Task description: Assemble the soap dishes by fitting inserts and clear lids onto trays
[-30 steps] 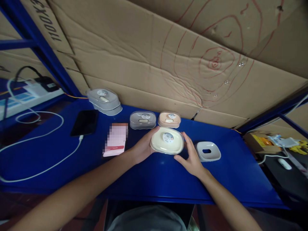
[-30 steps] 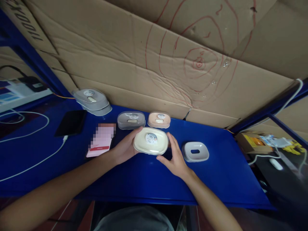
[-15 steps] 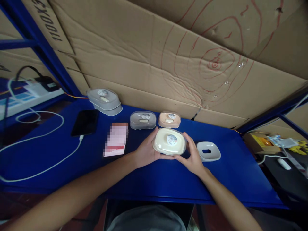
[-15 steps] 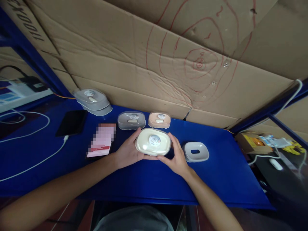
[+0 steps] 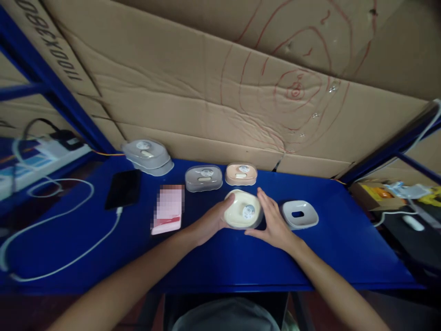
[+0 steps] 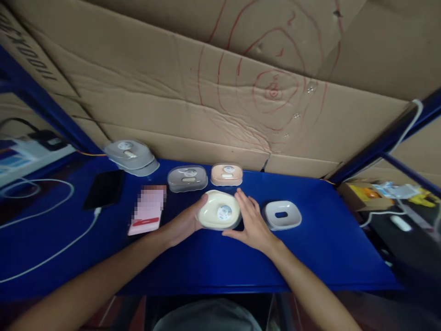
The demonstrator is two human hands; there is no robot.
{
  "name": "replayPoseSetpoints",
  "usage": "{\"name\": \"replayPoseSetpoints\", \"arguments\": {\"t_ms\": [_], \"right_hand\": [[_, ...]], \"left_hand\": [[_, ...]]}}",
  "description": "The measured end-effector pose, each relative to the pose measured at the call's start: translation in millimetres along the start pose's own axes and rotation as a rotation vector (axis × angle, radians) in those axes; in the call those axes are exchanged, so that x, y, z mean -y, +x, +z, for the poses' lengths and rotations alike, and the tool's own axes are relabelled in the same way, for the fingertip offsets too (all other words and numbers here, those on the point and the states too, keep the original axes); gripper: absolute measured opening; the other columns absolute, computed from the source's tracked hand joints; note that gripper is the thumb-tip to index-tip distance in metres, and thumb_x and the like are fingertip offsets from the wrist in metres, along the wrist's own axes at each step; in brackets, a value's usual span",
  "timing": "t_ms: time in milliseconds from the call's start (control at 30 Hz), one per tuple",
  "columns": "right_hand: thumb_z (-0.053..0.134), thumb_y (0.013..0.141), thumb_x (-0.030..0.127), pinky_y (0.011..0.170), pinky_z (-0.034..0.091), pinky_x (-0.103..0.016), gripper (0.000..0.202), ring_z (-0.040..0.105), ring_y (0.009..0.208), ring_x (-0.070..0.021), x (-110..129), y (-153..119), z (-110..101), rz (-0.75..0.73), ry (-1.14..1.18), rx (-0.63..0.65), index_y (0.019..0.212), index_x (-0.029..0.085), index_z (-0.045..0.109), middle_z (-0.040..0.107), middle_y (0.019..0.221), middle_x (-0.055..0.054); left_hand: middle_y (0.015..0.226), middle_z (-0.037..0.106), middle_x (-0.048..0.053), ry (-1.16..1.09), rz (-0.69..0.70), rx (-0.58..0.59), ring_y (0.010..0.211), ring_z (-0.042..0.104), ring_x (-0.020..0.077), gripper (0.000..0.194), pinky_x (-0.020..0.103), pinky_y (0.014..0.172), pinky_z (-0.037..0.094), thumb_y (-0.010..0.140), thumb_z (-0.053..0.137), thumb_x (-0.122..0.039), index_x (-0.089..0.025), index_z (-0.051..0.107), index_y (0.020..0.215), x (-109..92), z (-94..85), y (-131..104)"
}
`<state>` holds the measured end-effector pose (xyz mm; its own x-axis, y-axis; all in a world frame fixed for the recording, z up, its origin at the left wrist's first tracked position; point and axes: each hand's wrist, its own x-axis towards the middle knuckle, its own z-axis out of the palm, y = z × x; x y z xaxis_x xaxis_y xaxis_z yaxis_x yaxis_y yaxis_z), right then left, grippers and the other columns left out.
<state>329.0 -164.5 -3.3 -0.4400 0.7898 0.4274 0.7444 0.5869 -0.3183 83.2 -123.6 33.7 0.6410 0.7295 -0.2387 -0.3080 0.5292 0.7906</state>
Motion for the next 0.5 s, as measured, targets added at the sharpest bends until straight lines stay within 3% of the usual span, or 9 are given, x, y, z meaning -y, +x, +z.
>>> {"name": "replayPoseSetpoints", "arguments": {"t_ms": [100, 233, 367, 500], "right_hand": [[0.08, 0.09, 0.057, 0.126, 0.037, -0.064, 0.12, 0.028, 0.163, -0.0393, -2, -2, 5, 0.059, 0.105, 0.043, 0.173, 0.031, -0.002, 0.026, 0.177, -0.019], [0.08, 0.09, 0.053, 0.129, 0.036, -0.061, 0.111, 0.032, 0.162, -0.0377, 1, -4, 5, 0.103, 0.206, 0.03, 0.173, 0.03, 0.01, 0.031, 0.175, -0.017], [0.081, 0.089, 0.053, 0.128, 0.037, -0.061, 0.105, 0.039, 0.158, -0.0386, 4, -3, 0, 0.107, 0.233, -0.008, 0.171, 0.029, 0.02, 0.039, 0.169, -0.017], [0.079, 0.091, 0.055, 0.127, 0.038, -0.061, 0.103, 0.04, 0.157, -0.0385, 1, -5, -1, 0.116, 0.274, -0.019, 0.171, 0.03, 0.019, 0.038, 0.17, -0.017]], "left_hand": [[0.14, 0.073, 0.016, -0.002, -0.017, 0.005, 0.13, 0.068, 0.0381, 0.062, 0.047, 0.096, 0.061, 0.1, 0.055, -0.07, -0.023, 0.07, 0.139, 3, 0.1, 1], [0.137, 0.073, 0.02, -0.049, -0.06, 0.047, 0.123, 0.071, 0.0419, 0.074, 0.054, 0.089, 0.063, 0.098, 0.045, -0.079, -0.022, 0.069, 0.139, 1, -5.6, 5], [0.135, 0.075, 0.022, -0.122, -0.094, 0.092, 0.116, 0.074, 0.0417, 0.077, 0.055, 0.087, 0.063, 0.101, 0.037, -0.077, -0.019, 0.068, 0.14, 2, -12.5, 9], [0.131, 0.076, 0.023, -0.171, -0.107, 0.122, 0.112, 0.076, 0.0406, 0.077, 0.053, 0.084, 0.064, 0.103, 0.034, -0.075, -0.016, 0.066, 0.142, 6, -17.5, 12]]}}
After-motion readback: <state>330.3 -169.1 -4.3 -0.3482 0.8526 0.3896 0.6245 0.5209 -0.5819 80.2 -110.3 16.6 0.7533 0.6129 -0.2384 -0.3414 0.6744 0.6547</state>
